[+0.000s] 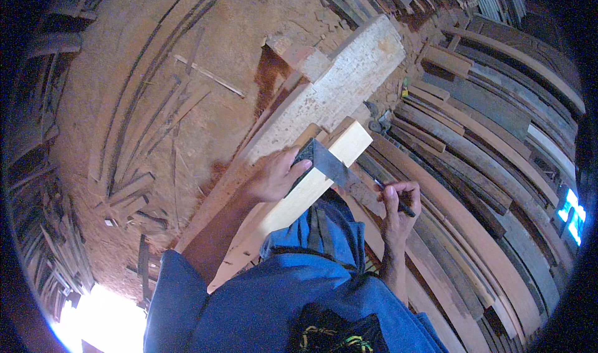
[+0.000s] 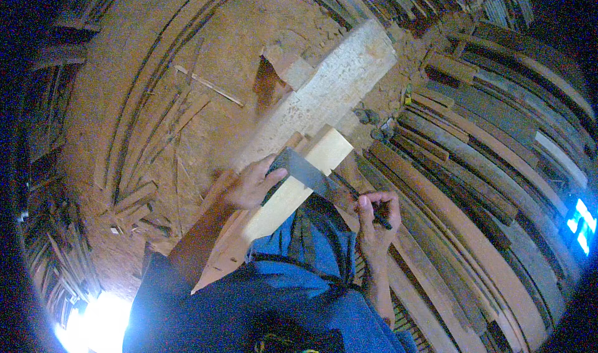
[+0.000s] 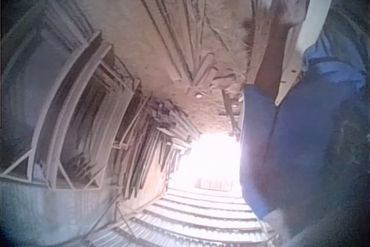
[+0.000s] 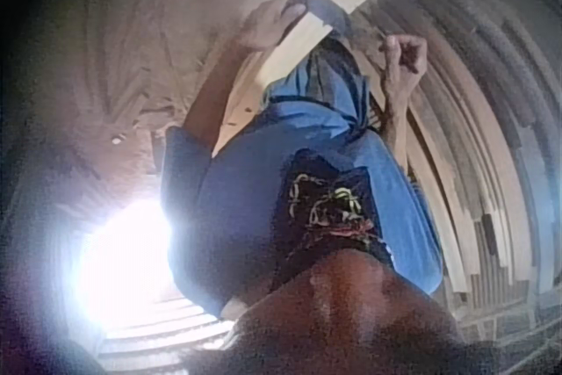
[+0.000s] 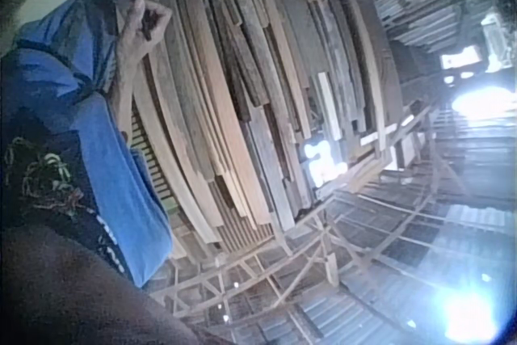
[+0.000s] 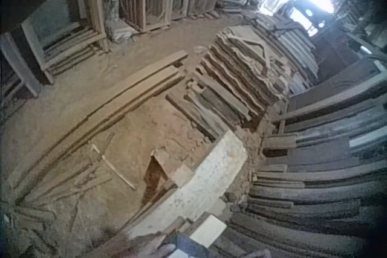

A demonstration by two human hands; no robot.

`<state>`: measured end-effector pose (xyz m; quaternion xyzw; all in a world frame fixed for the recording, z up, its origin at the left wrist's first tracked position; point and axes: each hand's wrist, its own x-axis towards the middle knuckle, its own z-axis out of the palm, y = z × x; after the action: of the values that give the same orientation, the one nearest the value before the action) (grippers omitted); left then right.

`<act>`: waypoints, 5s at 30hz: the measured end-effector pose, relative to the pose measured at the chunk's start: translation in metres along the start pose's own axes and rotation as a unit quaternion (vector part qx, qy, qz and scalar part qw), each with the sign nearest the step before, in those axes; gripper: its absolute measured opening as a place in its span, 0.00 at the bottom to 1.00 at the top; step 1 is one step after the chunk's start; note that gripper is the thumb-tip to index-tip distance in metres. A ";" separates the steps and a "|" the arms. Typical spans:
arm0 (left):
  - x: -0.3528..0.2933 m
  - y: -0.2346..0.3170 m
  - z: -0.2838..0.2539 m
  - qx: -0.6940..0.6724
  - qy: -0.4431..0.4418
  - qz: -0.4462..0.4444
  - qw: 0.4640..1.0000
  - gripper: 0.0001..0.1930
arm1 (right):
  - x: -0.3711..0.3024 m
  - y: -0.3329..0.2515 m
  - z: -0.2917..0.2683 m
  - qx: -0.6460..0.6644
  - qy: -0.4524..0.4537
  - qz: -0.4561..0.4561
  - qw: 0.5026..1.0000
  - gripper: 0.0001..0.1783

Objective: The person measures and marks a wooden plank using a metal square and pencil, then uses a wooden marking gauge to scribe lines along the plank. The person repeatedly positions the tools, draws lines, and repositions the plank to continue marking.

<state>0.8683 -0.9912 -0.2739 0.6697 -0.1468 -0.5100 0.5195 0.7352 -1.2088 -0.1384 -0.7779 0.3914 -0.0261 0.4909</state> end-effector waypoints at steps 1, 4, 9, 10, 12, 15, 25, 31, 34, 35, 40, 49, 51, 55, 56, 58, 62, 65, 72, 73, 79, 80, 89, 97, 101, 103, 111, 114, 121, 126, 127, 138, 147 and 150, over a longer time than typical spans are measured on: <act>0.000 0.001 0.000 -0.020 -0.009 -0.012 1.000 0.17 | 0.001 -0.001 0.001 0.010 -0.003 -0.001 1.000 0.08; 0.000 0.003 -0.002 0.008 -0.009 -0.008 1.000 0.17 | 0.003 -0.001 0.005 -0.002 0.007 0.012 1.000 0.09; -0.002 0.005 -0.001 -0.024 0.004 0.000 1.000 0.16 | 0.008 0.005 0.015 0.036 0.028 -0.015 0.999 0.11; -0.002 0.005 0.000 -0.056 -0.004 -0.018 0.998 0.15 | 0.009 0.005 0.016 0.033 0.033 -0.021 0.999 0.12; -0.002 0.004 0.002 -0.038 0.011 -0.012 0.999 0.15 | 0.013 0.007 0.021 0.033 0.023 -0.002 0.999 0.13; -0.001 0.001 0.005 -0.020 0.029 0.011 0.999 0.14 | 0.018 0.008 0.032 0.028 0.006 0.015 0.999 0.13; -0.001 -0.006 0.010 0.009 0.051 0.010 0.999 0.15 | 0.022 0.000 0.042 -0.090 -0.042 -0.161 0.982 0.12; 0.002 -0.015 0.014 0.012 0.044 0.015 0.999 0.18 | 0.027 0.002 0.036 -0.142 -0.066 -0.148 0.977 0.15; 0.002 -0.017 0.014 -0.009 0.049 -0.001 0.999 0.19 | 0.028 0.008 0.043 -0.128 -0.078 -0.128 0.980 0.15; 0.002 -0.016 0.013 0.006 0.060 0.015 0.998 0.19 | 0.028 0.010 0.041 -0.111 -0.084 -0.099 0.985 0.15; -0.002 -0.004 0.010 -0.008 0.050 -0.007 0.999 0.20 | 0.036 0.014 0.014 -0.113 -0.061 -0.126 0.984 0.18; 0.004 -0.006 0.008 0.037 0.033 -0.050 0.998 0.21 | 0.026 0.016 0.018 0.100 0.087 0.004 0.991 0.17; 0.013 -0.007 0.011 0.033 0.050 -0.016 0.998 0.22 | 0.022 0.019 0.014 0.151 0.113 0.005 0.982 0.16; 0.039 -0.001 0.017 -0.085 0.042 0.024 0.995 0.23 | 0.019 0.027 0.003 0.100 0.158 -0.013 0.982 0.15; 0.045 0.001 0.017 -0.065 0.047 0.025 0.996 0.23 | 0.018 0.029 0.002 0.105 0.153 -0.020 0.982 0.15; 0.053 0.006 0.014 -0.036 0.041 0.021 0.998 0.22 | 0.017 0.030 0.002 0.118 0.154 -0.013 0.981 0.15; 0.059 0.014 0.011 -0.049 0.031 0.041 0.997 0.21 | 0.013 0.026 0.005 0.145 0.156 0.000 0.977 0.16; 0.059 0.019 0.011 -0.078 0.027 0.033 0.996 0.21 | 0.012 0.021 0.006 0.144 0.158 0.011 0.977 0.16; 0.059 0.023 0.008 -0.057 0.030 0.033 0.997 0.20 | 0.016 0.017 0.008 0.157 0.153 0.014 0.975 0.14; 0.059 0.022 0.008 -0.056 0.027 0.029 0.998 0.20 | 0.016 0.017 0.008 0.159 0.152 0.012 0.975 0.14; 0.060 0.021 0.008 -0.057 0.031 0.051 0.997 0.21 | 0.018 0.021 0.007 0.114 0.144 0.009 0.983 0.14; 0.060 0.021 0.008 -0.047 0.032 0.049 0.997 0.21 | 0.018 0.022 0.007 0.111 0.140 0.006 0.984 0.14; 0.058 0.028 0.006 -0.009 0.036 0.036 0.999 0.20 | 0.041 0.037 0.011 0.040 0.115 -0.024 0.992 0.15; 0.057 0.030 0.008 -0.004 0.050 0.037 0.998 0.20 | 0.087 0.021 0.036 0.034 0.032 -0.039 0.998 0.16; 0.059 0.025 0.009 0.006 0.055 0.029 0.998 0.21 | 0.083 0.011 0.033 0.013 0.042 -0.025 0.999 0.16; 0.060 0.024 0.009 0.018 0.054 0.024 0.998 0.22 | 0.081 0.009 0.028 0.046 0.056 -0.010 0.997 0.16; 0.061 0.022 0.010 0.020 0.051 0.016 0.998 0.21 | 0.077 0.013 0.021 0.059 0.107 -0.002 0.993 0.16; 0.060 0.024 0.009 0.006 0.044 0.011 0.999 0.21 | 0.075 0.014 0.022 0.094 0.083 0.013 0.992 0.15; 0.056 0.036 0.003 0.005 0.023 -0.007 1.000 0.21 | 0.081 0.019 0.023 0.099 0.058 -0.008 0.993 0.14; 0.057 0.035 0.003 -0.020 0.014 0.022 0.999 0.22 | 0.082 0.021 0.026 0.091 0.063 -0.008 0.994 0.14; 0.057 0.034 0.002 -0.028 0.009 0.022 0.999 0.23 | 0.081 0.020 0.026 0.103 0.065 0.012 0.992 0.14; 0.053 0.038 0.008 0.020 0.066 -0.013 0.998 0.22 | 0.088 0.016 0.035 -0.006 0.003 -0.015 1.000 0.16; 0.057 0.030 0.010 -0.015 0.075 0.068 0.995 0.18 | 0.078 0.009 -0.041 -0.144 -0.004 -0.104 0.984 0.16; 0.051 0.037 0.011 -0.016 0.077 0.053 0.995 0.18 | 0.063 0.017 -0.047 -0.013 0.050 -0.041 0.998 0.16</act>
<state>0.8937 -1.0494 -0.2694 0.6894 -0.1338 -0.4310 0.5666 0.7486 -1.2871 -0.1491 -0.7970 0.3840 -0.0802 0.4593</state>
